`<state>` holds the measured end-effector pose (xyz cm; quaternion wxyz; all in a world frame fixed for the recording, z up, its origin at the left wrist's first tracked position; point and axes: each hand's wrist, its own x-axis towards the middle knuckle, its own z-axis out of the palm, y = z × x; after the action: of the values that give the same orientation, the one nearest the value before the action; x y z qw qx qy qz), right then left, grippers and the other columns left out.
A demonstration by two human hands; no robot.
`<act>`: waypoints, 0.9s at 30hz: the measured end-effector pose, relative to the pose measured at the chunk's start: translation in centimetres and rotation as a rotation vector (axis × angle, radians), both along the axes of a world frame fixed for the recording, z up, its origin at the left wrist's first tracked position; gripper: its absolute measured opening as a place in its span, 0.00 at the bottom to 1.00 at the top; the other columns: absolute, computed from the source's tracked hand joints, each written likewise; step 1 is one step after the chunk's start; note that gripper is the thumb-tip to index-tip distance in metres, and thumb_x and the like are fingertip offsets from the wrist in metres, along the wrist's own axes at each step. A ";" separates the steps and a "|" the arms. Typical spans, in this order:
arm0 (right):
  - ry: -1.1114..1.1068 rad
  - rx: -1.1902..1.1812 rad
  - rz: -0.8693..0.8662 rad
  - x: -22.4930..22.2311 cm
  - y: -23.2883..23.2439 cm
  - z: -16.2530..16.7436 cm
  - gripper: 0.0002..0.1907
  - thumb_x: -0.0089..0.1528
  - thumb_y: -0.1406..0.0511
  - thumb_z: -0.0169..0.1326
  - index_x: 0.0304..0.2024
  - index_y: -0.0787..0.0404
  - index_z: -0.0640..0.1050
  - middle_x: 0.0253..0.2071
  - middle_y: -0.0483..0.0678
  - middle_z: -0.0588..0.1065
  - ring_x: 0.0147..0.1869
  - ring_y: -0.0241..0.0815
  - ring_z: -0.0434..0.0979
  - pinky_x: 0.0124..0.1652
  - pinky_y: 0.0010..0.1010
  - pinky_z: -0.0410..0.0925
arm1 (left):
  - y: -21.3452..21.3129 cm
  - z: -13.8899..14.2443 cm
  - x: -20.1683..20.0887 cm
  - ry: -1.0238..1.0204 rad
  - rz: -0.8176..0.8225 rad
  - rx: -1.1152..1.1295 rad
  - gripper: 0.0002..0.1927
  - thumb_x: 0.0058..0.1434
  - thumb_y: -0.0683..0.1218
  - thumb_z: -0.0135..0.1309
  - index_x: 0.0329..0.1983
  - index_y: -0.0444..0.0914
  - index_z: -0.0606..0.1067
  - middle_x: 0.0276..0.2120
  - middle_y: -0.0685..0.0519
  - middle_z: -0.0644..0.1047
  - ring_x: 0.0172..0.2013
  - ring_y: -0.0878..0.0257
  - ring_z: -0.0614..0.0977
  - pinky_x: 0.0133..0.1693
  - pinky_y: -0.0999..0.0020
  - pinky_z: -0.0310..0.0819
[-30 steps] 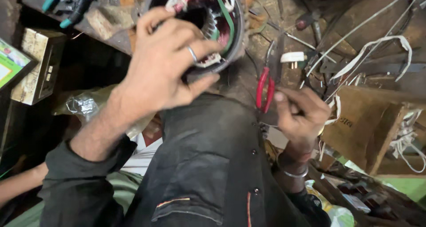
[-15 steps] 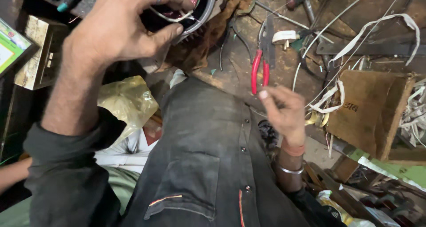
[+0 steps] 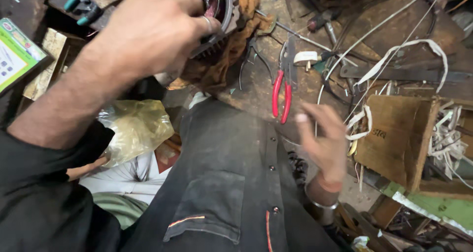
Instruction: The person works on a motor stator, stripping and twisting copper wire ends, then using pliers and wire cutters to trim and secure the connections. They retrieve a white insulating strip from a plastic bag and wrap it around the stator windings, pressing it into place with their fingers and pliers.
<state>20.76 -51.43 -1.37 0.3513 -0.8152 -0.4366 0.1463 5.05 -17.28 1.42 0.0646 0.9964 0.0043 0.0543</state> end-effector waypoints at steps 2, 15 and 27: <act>-0.001 0.153 -0.122 -0.4 -0.2 1.8 0.09 0.67 0.73 0.57 0.50 0.65 0.81 0.42 0.53 0.79 0.46 0.41 0.81 0.48 0.27 0.71 | -0.3 -0.7 0.3 -0.015 -0.005 0.120 0.17 0.52 0.45 0.59 0.46 0.46 0.83 0.39 0.51 0.79 0.47 0.53 0.81 0.49 0.56 0.73; 0.091 -0.012 0.392 -0.3 12.2 1.6 0.25 0.63 0.64 0.64 0.60 0.68 0.76 0.56 0.55 0.75 0.61 0.50 0.74 0.60 0.39 0.66 | -0.1 -3.4 -0.4 -0.095 0.047 -0.072 0.09 0.61 0.50 0.59 0.40 0.43 0.83 0.43 0.51 0.74 0.45 0.55 0.76 0.46 0.59 0.69; -0.069 0.300 0.266 3.8 20.4 -0.6 0.18 0.69 0.67 0.64 0.60 0.65 0.76 0.55 0.52 0.75 0.57 0.41 0.78 0.58 0.31 0.72 | -0.3 -4.0 -0.6 -0.213 0.060 -0.106 0.15 0.54 0.46 0.57 0.45 0.45 0.84 0.46 0.51 0.75 0.53 0.54 0.74 0.61 0.49 0.63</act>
<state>24.59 -31.03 -2.02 0.4312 -0.6935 -0.5691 0.0967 4.48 -17.59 -2.61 0.1158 0.9796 0.0299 0.1614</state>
